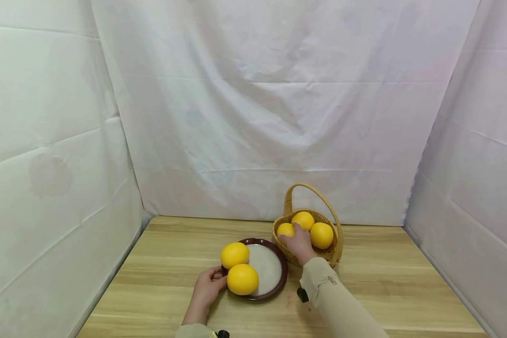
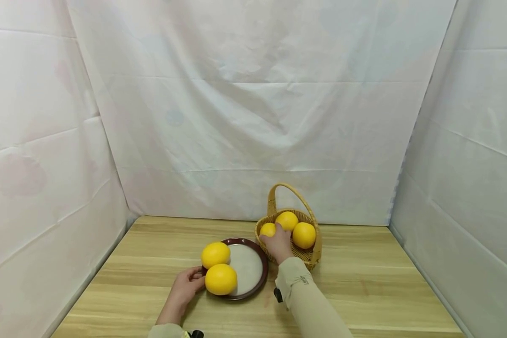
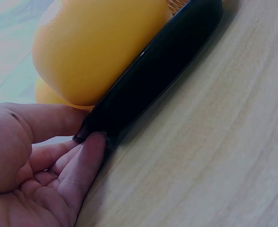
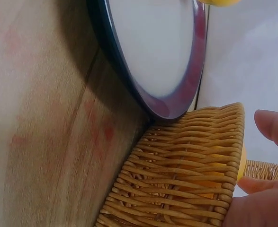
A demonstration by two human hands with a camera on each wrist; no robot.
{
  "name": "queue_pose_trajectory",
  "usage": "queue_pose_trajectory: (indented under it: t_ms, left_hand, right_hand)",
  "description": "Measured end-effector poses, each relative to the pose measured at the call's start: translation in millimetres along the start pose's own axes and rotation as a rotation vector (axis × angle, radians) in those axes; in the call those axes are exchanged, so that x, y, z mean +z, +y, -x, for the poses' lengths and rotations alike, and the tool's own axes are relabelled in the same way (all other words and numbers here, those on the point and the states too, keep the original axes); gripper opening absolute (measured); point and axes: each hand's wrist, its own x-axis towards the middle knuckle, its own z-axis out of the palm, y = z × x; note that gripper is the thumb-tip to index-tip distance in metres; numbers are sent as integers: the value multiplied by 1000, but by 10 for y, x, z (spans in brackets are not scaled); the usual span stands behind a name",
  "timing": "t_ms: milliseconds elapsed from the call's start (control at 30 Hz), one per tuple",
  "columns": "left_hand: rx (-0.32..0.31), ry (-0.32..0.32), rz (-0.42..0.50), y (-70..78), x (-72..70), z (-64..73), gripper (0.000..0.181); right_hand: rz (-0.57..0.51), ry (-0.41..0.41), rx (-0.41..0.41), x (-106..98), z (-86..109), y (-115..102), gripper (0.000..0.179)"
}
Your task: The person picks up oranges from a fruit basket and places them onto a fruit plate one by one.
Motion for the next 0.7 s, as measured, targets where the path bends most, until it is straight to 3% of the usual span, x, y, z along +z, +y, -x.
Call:
queue_pose_trajectory:
  t_ms: [700]
  left_hand:
    - [14, -2, 9, 7, -7, 26, 51]
  right_hand:
    - [44, -20, -1, 5, -9, 23, 80]
